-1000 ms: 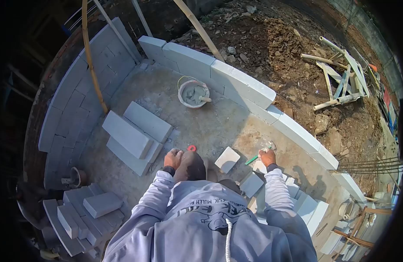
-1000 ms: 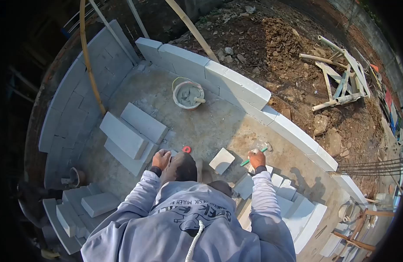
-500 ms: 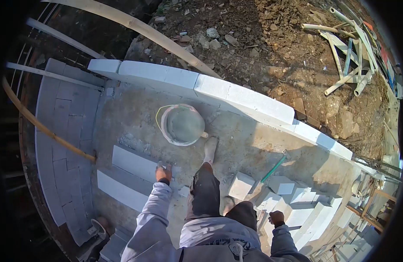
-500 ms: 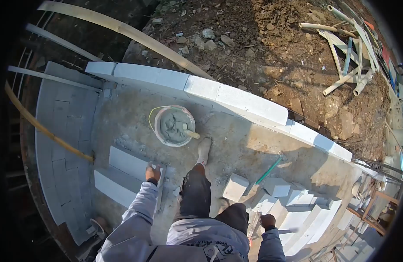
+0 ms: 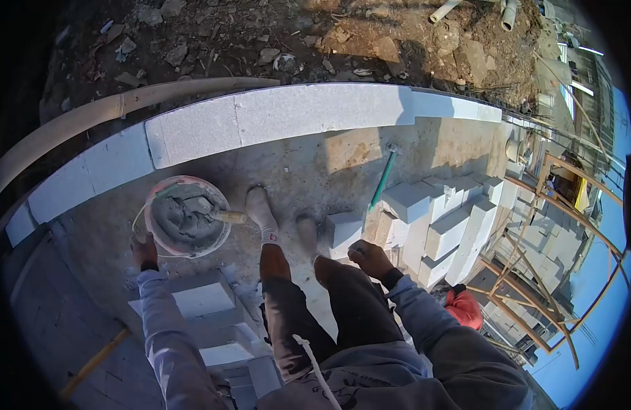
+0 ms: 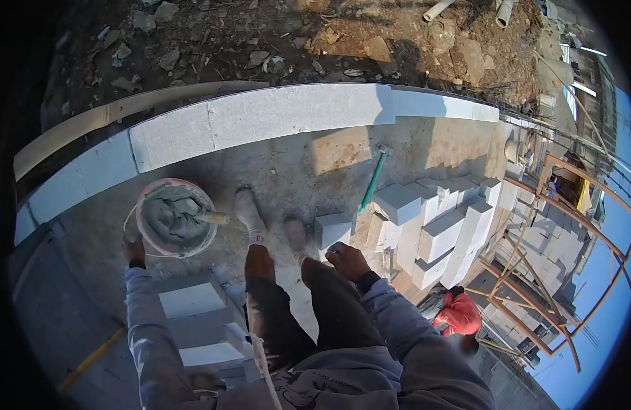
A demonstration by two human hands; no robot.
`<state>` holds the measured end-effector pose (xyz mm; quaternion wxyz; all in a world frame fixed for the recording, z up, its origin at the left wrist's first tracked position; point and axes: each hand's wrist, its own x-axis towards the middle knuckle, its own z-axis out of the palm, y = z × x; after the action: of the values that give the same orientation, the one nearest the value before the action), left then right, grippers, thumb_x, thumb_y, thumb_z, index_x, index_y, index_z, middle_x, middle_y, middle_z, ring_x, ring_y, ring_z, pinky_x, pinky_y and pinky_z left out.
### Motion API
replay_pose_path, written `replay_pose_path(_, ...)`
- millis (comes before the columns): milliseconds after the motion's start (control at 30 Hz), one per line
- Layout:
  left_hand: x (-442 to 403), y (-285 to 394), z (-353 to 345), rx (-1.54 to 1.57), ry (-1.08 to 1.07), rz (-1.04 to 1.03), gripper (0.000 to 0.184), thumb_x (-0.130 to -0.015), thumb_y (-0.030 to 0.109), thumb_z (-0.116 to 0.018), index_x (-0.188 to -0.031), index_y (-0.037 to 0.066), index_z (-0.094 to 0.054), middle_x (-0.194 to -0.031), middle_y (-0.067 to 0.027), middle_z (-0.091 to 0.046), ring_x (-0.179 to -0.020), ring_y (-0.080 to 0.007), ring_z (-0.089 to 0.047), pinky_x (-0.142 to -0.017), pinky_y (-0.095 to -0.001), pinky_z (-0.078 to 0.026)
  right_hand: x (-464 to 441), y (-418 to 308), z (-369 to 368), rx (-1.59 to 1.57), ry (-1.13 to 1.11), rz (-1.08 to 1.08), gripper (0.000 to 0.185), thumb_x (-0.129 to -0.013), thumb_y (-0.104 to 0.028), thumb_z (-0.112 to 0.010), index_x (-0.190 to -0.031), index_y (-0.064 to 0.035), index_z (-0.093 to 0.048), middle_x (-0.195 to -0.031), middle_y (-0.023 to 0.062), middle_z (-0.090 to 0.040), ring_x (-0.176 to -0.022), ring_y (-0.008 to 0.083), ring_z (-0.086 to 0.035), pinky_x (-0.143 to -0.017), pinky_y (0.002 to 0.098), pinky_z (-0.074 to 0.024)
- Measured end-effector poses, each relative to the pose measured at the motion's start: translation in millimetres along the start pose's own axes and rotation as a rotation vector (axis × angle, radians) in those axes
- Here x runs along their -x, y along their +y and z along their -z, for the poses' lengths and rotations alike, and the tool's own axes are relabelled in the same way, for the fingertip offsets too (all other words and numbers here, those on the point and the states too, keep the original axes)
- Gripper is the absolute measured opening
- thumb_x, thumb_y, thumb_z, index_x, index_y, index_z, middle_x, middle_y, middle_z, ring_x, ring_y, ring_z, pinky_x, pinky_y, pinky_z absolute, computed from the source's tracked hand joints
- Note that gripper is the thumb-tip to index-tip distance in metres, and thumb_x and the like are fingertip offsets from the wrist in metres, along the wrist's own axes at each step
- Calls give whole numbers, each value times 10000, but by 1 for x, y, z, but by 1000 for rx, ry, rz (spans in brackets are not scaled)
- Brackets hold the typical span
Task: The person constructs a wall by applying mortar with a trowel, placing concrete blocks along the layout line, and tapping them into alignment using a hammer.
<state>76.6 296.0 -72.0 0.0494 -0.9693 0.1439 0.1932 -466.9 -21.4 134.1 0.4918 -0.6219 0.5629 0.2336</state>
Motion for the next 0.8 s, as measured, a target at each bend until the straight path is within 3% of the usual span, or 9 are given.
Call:
replay_pose_path(33,4,-2,-2,-51,106,-52,624,-813,446,-594,-1214,-24,-506,-1113,-249,-597,-1020,-386,-577,-874,-433,-450,-1,4,4,-28,-8,-68,297,-858,-318,-554,-927,-39,-628,-871,185,-648,-855,354,-625,-776,432,-484)
replay_pose_path(67,4,-2,-1,-97,217,-111,607,-819,447,-590,-1190,-30,-527,-1059,-236,-630,-956,-371,-616,-831,-422,-474,-3,14,7,28,-3,-58,288,-857,-312,-551,-913,-41,-636,-880,175,-652,-860,351,-625,-787,433,-485)
replay_pose_path(167,10,12,25,278,-271,141,526,-842,424,-584,-1059,-56,-590,-783,-159,-659,-694,-276,-638,-653,-361,-487,-17,67,3,73,42,-176,283,-833,-308,-572,-878,-40,-651,-915,162,-663,-884,346,-629,-810,424,-490)
replay_pose_path(233,45,44,48,438,-209,84,446,-876,398,-565,-928,-42,-620,-571,-67,-574,-524,-180,-559,-534,-320,-441,-29,95,0,33,58,-285,299,-814,-320,-589,-872,-33,-650,-916,181,-663,-897,354,-627,-817,426,-487)
replay_pose_path(367,103,80,60,685,-526,129,377,-904,390,-561,-901,16,-612,-734,-10,-574,-553,-108,-503,-511,-285,-401,-62,138,-10,29,120,-321,301,-812,-307,-574,-908,-30,-643,-934,207,-657,-919,383,-612,-835,446,-480)
replay_pose_path(433,131,99,48,657,-588,-44,339,-906,382,-568,-896,46,-604,-772,12,-536,-541,-92,-445,-492,-262,-359,-80,166,-20,25,141,-313,342,-817,-329,-563,-947,-21,-633,-957,225,-646,-938,394,-603,-849,452,-474)
replay_pose_path(567,142,152,88,635,-530,241,314,-899,379,-579,-733,125,-498,-630,46,-392,-511,-74,-356,-505,-249,-331,-117,219,-26,-76,196,-415,397,-808,-351,-572,-985,3,-614,-997,243,-629,-966,399,-591,-866,454,-467)
replay_pose_path(600,150,168,97,644,-487,240,341,-886,390,-595,-694,147,-449,-596,51,-340,-487,-64,-327,-472,-244,-299,-123,235,-27,-107,206,-438,410,-805,-351,-578,-1000,9,-606,-1012,251,-623,-981,403,-586,-873,456,-466)
replay_pose_path(800,222,238,117,635,-449,290,374,-872,377,-615,-636,151,-433,-539,52,-327,-446,-51,-296,-419,-228,-267,-187,299,-17,-159,287,-535,453,-785,-301,-603,-1103,18,-556,-1020,266,-619,-1009,394,-587,-875,461,-469)
